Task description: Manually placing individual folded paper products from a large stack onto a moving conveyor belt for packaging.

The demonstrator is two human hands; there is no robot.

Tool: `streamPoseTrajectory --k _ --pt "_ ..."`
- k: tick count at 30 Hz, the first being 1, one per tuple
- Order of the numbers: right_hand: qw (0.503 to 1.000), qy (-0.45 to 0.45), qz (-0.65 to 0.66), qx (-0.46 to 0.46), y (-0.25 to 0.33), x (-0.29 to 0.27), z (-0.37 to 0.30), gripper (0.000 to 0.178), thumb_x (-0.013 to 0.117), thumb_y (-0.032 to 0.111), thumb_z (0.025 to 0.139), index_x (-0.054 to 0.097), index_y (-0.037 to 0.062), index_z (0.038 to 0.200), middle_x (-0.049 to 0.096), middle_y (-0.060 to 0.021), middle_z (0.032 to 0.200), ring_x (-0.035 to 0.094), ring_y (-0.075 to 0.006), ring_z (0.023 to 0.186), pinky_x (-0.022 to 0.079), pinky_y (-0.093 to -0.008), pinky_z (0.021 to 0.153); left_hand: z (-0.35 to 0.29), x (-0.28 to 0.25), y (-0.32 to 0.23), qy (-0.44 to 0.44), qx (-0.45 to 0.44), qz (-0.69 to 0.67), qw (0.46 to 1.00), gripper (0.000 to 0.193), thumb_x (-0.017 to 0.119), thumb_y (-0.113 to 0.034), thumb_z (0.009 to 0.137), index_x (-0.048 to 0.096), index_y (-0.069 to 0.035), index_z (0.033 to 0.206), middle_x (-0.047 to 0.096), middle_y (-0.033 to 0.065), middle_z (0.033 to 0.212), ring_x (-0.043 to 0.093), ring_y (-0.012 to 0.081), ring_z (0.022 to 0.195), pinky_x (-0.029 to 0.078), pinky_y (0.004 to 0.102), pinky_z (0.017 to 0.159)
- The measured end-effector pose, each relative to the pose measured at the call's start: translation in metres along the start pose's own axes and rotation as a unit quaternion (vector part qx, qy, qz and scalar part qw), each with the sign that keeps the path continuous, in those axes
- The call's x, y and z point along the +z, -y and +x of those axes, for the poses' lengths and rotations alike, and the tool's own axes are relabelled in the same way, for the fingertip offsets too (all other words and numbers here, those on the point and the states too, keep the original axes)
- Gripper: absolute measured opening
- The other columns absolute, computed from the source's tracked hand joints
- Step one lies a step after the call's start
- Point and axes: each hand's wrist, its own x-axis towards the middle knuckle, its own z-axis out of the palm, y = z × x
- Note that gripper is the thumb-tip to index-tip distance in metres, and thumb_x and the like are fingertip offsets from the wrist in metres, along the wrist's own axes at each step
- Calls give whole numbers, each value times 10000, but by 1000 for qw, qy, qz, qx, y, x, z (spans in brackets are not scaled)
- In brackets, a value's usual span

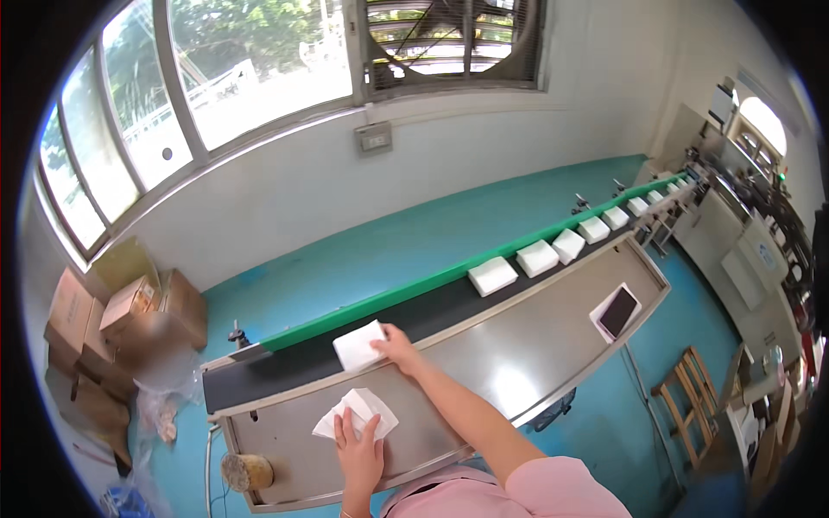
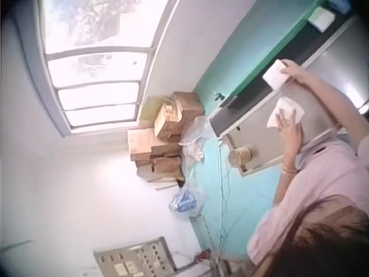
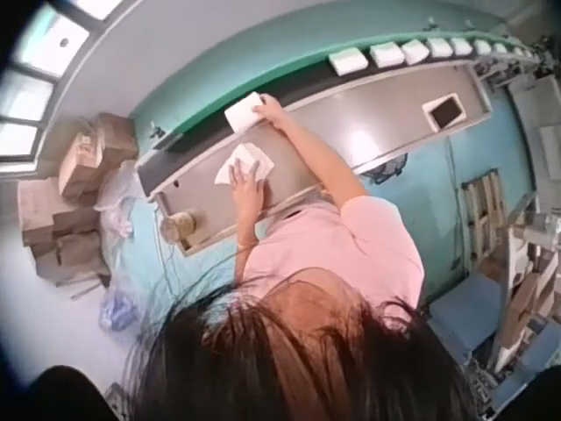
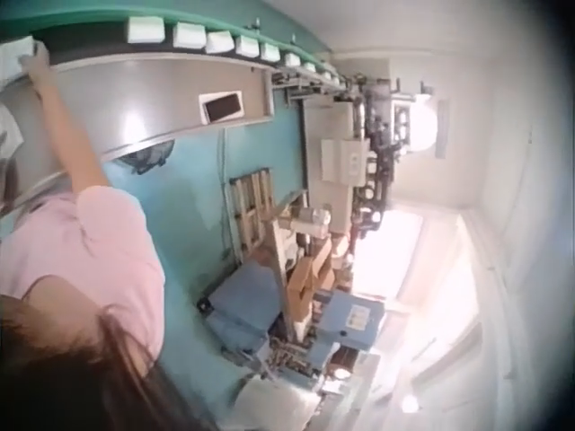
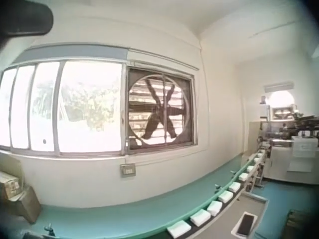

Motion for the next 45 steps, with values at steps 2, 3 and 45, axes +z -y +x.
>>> streamPoseTrajectory --k 2,3,45 --pt "992 -124 -25 -30 -46 -40 12 539 667 126 803 428 -5 1268 577 -102 1080 564 -185 949 463 -313 819 -15 40 5 -6 1 -1 1000 474 658 -25 704 593 -156 1155 300 226 1393 262 469 1283 308 496 1036" --pt "984 -175 -23 -38 -44 -35 10 546 663 134 811 417 -3 1279 570 -105 1093 557 -183 965 457 -308 829 -15 27 16 -2 5 5 1000 474 657 -24 705 596 -164 1154 305 216 1393 264 468 1282 311 495 1035" --pt "987 125 -27 94 -48 102 -194 586 653 153 835 411 29 1355 574 -124 1163 554 -158 1049 442 -272 879 -55 -18 86 -50 -9 -129 990 531 679 -38 723 555 -142 1229 287 198 1414 306 410 1295 345 446 1028"
